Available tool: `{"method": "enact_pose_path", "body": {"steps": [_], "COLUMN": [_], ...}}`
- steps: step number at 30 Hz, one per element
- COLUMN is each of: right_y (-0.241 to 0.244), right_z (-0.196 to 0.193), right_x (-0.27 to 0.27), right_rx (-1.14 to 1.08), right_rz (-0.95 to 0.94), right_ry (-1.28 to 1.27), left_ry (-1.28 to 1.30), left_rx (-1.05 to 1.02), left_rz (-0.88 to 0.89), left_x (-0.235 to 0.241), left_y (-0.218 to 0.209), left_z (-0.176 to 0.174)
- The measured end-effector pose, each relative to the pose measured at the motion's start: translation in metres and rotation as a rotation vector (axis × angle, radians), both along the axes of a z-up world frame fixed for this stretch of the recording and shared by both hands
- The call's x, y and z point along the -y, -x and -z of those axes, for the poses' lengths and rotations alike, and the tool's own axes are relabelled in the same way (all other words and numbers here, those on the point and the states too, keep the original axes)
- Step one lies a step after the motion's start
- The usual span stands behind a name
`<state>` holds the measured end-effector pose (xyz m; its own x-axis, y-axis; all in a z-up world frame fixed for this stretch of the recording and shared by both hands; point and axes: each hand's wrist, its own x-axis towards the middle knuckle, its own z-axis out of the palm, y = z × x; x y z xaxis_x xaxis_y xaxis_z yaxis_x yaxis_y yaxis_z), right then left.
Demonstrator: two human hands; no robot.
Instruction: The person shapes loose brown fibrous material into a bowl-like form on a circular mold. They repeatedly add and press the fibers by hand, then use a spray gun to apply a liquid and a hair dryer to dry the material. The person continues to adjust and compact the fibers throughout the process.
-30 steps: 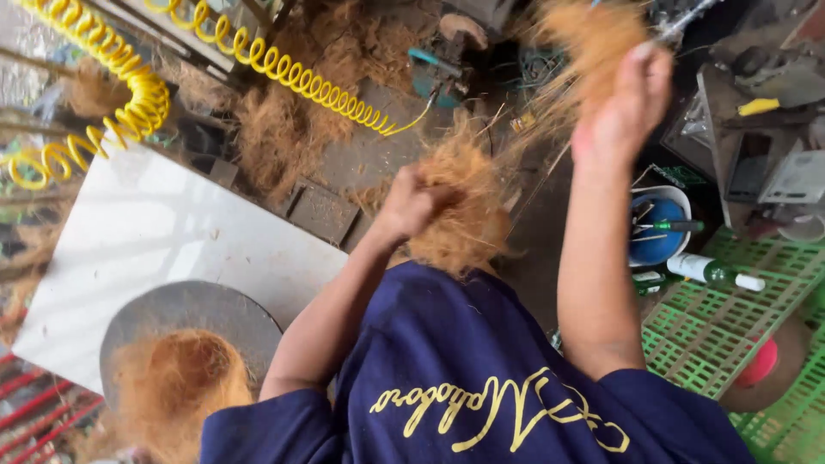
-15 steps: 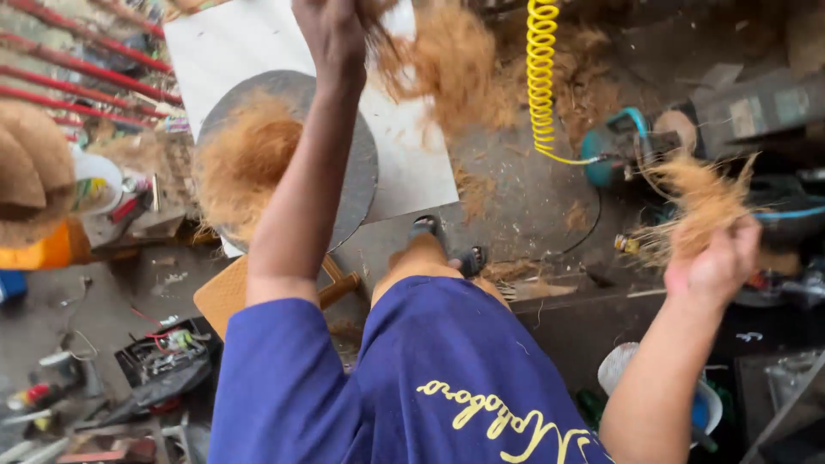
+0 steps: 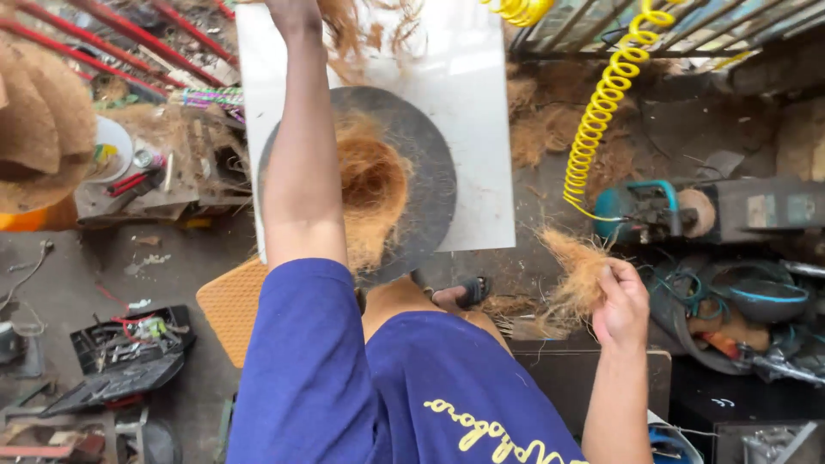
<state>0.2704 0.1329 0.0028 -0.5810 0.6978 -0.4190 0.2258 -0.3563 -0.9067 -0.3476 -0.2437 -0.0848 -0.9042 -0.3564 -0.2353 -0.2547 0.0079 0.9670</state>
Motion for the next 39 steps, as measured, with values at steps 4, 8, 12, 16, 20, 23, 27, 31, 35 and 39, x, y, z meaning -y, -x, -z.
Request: {"method": "enact_pose_path", "body": {"steps": [4,8,12,16,20,23,27,31,35,39], "right_y": [0.055,0.135,0.214,0.257,0.272,0.267,0.270,0.274,0.267,0.260], "right_z": [0.002,-0.002,-0.035,-0.037,-0.046,-0.044,-0.005,-0.007,-0.030,-0.072], "right_x": [0.038,0.073,0.140,0.186,0.233,0.243,0.237,0.238,0.243,0.260], "right_rx": [-0.036,-0.073,-0.137,-0.211,-0.209,-0.224,-0.215,-0.178,-0.147,-0.281], "right_rz": [-0.155,-0.347,-0.482,-0.719,-1.074,-1.226,-1.357,-1.489,-1.555,-1.535], "right_ry": [-0.077,-0.211,-0.210,-0.225,-0.177,-0.070,0.089,0.087,0.091,0.063], "left_ry": [0.101,0.222,-0.196,-0.204,-0.174,-0.255,-0.140,-0.328,-1.017,-1.077], "left_rx": [0.048,-0.128,-0.329,-0.146,-0.065,-0.161,-0.200,-0.170,-0.261,-0.383], "left_rz": [-0.068,0.051,0.230,0.396,0.193,0.064,-0.114,-0.283,-0.448,-0.494], "left_x": [0.044,0.070,0.055,0.019,0.012,0.023,0.018,-0.019,-0.023,-0.019], "left_y": [-0.047,-0.155,-0.261,-0.350,-0.381,-0.400,-0.430,-0.457,-0.472,-0.475], "left_z": [0.046,-0.042,-0.098,-0.129,-0.127,-0.133,-0.136,-0.097,-0.120,-0.139]}}
